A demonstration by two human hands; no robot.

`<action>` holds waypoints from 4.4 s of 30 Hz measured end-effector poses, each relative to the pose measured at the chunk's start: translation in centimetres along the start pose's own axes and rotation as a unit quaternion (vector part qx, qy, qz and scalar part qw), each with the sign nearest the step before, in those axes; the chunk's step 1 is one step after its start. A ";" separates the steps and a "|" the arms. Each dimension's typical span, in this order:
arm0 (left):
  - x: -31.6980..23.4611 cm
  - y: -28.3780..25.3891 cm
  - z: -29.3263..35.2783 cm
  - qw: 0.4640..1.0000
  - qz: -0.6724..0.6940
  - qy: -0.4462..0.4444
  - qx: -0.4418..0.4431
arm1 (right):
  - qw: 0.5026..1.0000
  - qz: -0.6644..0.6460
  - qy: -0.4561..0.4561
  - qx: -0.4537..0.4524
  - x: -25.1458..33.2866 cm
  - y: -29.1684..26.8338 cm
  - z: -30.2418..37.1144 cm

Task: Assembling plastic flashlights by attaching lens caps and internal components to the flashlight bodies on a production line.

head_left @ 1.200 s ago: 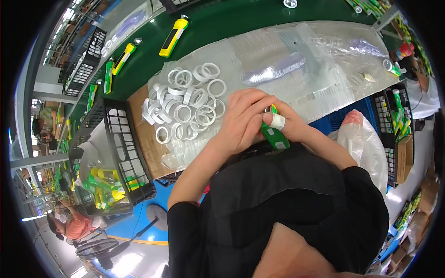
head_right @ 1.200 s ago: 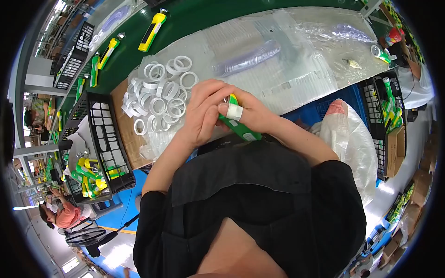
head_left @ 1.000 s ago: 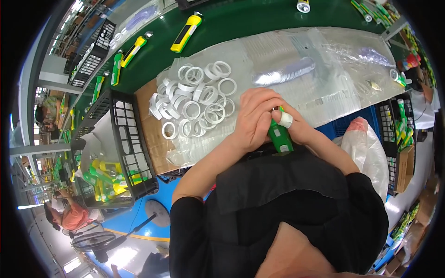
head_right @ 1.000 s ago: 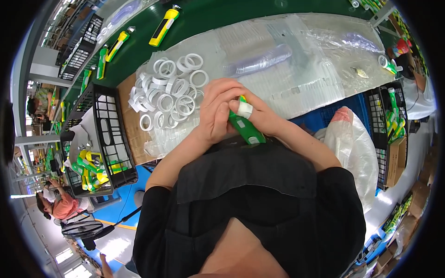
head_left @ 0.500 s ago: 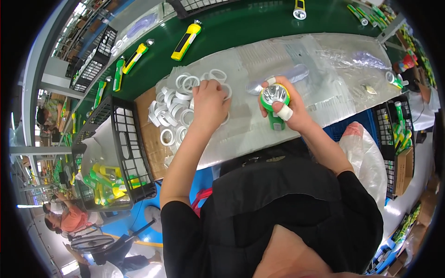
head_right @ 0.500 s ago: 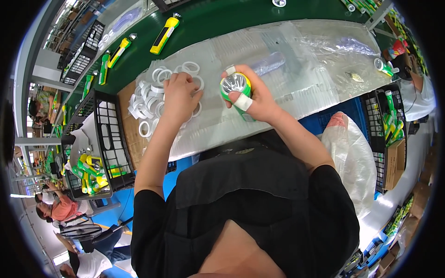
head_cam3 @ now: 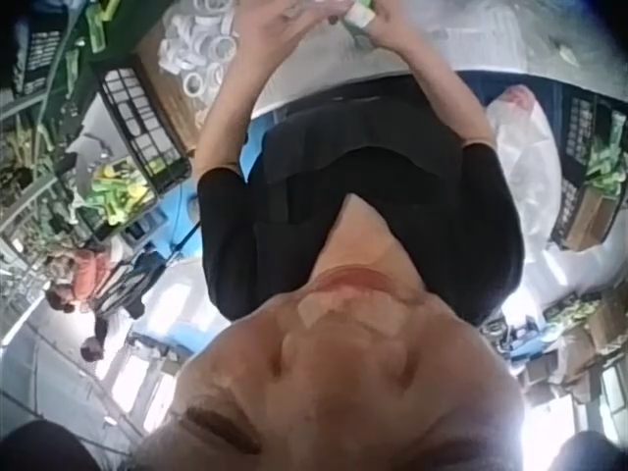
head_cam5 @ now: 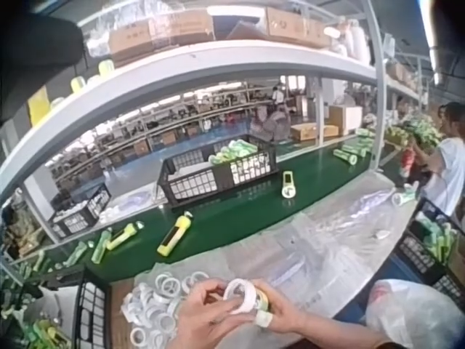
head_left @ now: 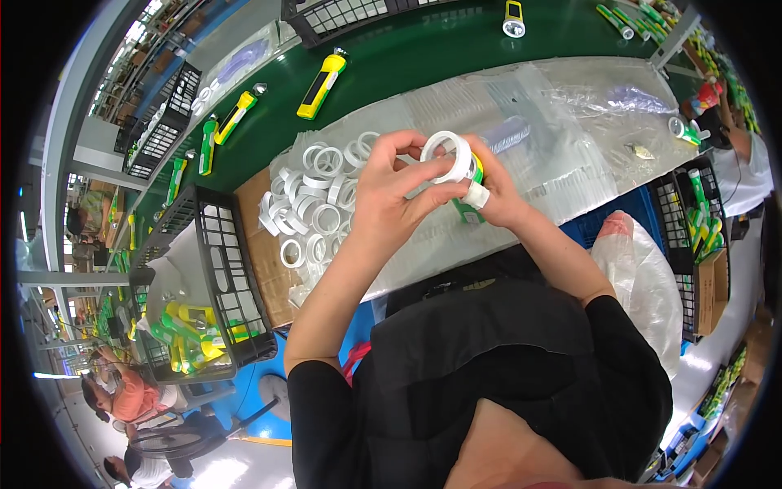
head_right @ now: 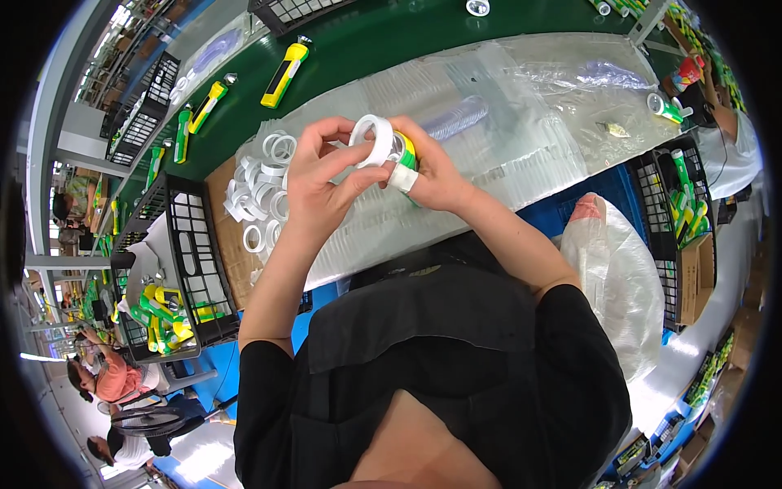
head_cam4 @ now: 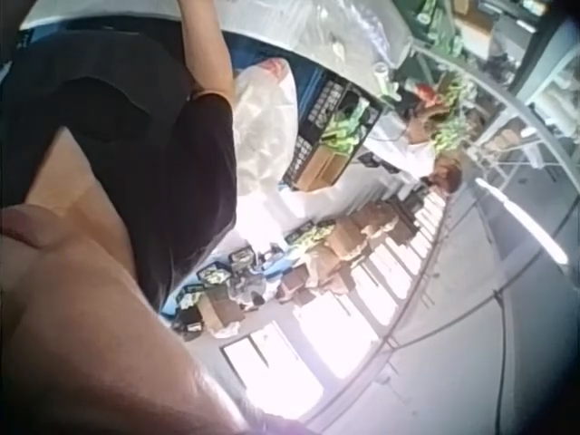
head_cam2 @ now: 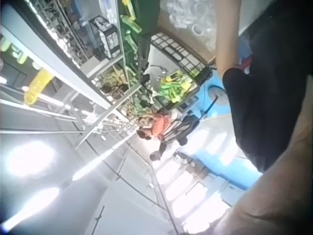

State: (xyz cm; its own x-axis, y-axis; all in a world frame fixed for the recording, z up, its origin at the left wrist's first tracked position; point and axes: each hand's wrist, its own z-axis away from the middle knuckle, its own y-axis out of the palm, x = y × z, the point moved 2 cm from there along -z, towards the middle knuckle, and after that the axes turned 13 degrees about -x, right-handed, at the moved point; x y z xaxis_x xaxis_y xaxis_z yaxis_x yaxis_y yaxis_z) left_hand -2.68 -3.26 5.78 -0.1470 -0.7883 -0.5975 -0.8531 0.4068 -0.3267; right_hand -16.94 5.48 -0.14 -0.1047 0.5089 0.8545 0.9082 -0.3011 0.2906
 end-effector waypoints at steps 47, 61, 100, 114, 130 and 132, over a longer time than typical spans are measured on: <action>-0.6 5.7 -0.7 0.998 0.047 -0.013 0.034 | 0.801 0.569 -0.074 0.168 12.6 -3.3 -5.0; -0.3 5.8 -0.8 1.000 0.018 0.018 0.012 | 0.805 0.550 -0.024 0.220 12.3 -3.0 -6.3; 15.5 5.2 -9.8 0.980 -0.131 -0.008 0.147 | 0.853 0.498 -0.112 -0.110 -1.5 -10.9 -16.5; 26.7 -0.4 -12.3 0.946 -0.161 -0.264 0.102 | 0.678 0.694 -0.163 -0.180 -7.8 -16.5 -25.6; 4.3 3.6 -7.9 0.995 0.076 0.025 0.054 | 0.971 -0.046 0.232 -0.026 3.6 -1.9 -3.5; 4.0 3.0 -6.4 0.983 0.114 -0.072 0.121 | 0.949 0.034 0.306 0.073 4.8 -0.4 -1.9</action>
State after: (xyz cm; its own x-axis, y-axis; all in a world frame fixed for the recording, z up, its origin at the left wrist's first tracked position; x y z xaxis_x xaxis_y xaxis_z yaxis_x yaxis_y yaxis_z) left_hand -9.02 -8.11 7.10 -0.2341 -0.5969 -0.7674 -0.6590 0.6777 -0.3261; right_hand -18.52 6.51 4.67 -0.2188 -0.0847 0.9721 0.9629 -0.1797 0.2011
